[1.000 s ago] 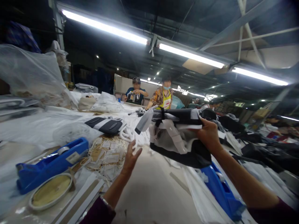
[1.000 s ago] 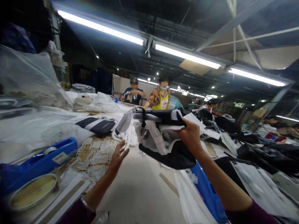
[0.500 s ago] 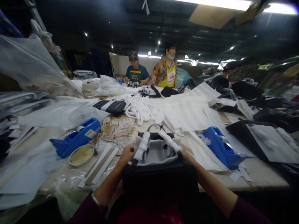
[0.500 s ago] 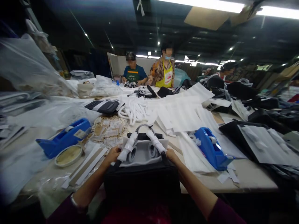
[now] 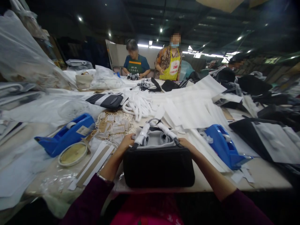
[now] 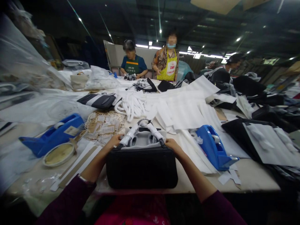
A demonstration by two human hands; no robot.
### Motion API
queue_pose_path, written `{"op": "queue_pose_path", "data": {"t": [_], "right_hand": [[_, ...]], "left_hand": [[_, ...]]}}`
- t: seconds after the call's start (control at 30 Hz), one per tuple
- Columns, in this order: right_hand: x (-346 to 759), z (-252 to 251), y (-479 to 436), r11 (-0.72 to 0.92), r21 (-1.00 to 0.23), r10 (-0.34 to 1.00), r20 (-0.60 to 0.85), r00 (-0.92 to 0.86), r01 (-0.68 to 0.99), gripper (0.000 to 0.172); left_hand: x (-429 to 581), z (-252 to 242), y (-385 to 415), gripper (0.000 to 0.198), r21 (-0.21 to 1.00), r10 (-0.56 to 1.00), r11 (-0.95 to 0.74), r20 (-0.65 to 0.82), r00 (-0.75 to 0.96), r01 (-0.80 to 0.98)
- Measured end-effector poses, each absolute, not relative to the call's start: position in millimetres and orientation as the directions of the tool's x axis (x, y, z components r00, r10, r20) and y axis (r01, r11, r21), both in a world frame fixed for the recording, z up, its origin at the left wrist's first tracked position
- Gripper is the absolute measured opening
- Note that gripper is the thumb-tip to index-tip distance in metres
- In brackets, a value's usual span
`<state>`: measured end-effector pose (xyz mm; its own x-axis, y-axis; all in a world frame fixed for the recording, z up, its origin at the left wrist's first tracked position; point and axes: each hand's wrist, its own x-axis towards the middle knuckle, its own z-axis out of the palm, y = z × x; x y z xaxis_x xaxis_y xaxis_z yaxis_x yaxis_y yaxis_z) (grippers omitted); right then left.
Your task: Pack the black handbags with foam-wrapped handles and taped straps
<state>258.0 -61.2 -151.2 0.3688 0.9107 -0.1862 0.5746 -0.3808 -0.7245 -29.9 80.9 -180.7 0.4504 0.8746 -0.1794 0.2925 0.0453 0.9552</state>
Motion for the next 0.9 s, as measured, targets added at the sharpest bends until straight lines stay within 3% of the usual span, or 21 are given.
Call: {"op": "queue_pose_path", "data": {"t": [0.1, 0.2, 0.3, 0.43, 0.6, 0.7, 0.77, 0.83, 0.9], "right_hand": [[266, -136, -80, -0.363, -0.703, 0.892, -0.072, 0.447, 0.611, 0.015], [254, -106, -103, -0.194, -0.678, 0.836, 0.264, 0.482, 0.709, 0.021], [222, -75, -110, 0.092, -0.612, 0.885, 0.412, 0.218, 0.785, 0.018], [175, -59, -93, 0.29, -0.511, 0.953, 0.234, -0.194, 0.809, 0.024], [145, -68, -76, 0.316, -0.365, 0.939, -0.01, -0.343, 0.875, 0.05], [140, -75, -81, 0.32, -0.331, 0.936, -0.034, -0.35, 0.888, 0.044], [139, -80, -87, 0.317, -0.322, 0.94, -0.018, -0.34, 0.892, 0.04], [141, -87, -93, 0.333, -0.314, 0.938, 0.019, -0.345, 0.889, 0.039], [142, -92, -96, 0.358, -0.304, 0.933, 0.073, -0.354, 0.882, 0.04]], "left_hand": [[-45, -171, 65, 0.053, 0.967, 0.919, 0.027, -0.124, 0.375, 0.253], [-68, -156, 33, 0.052, 0.962, 0.969, -0.133, 0.075, 0.236, 0.238], [-84, -143, 0, 0.04, 0.958, 0.965, -0.161, 0.103, 0.24, 0.238], [-86, -144, -26, 0.048, 0.988, 0.921, -0.118, 0.071, 0.383, 0.1], [-81, -153, -33, 0.064, 1.0, 0.868, 0.005, 0.01, 0.496, -0.031], [-83, -156, -34, 0.063, 0.991, 0.885, 0.02, 0.043, 0.464, -0.13], [-86, -160, -35, 0.049, 0.985, 0.943, 0.054, 0.003, 0.334, -0.162], [-87, -166, -37, 0.031, 0.967, 0.966, 0.172, -0.128, 0.225, -0.189], [-86, -172, -41, 0.03, 0.903, 0.912, 0.357, -0.283, 0.295, -0.239]]}}
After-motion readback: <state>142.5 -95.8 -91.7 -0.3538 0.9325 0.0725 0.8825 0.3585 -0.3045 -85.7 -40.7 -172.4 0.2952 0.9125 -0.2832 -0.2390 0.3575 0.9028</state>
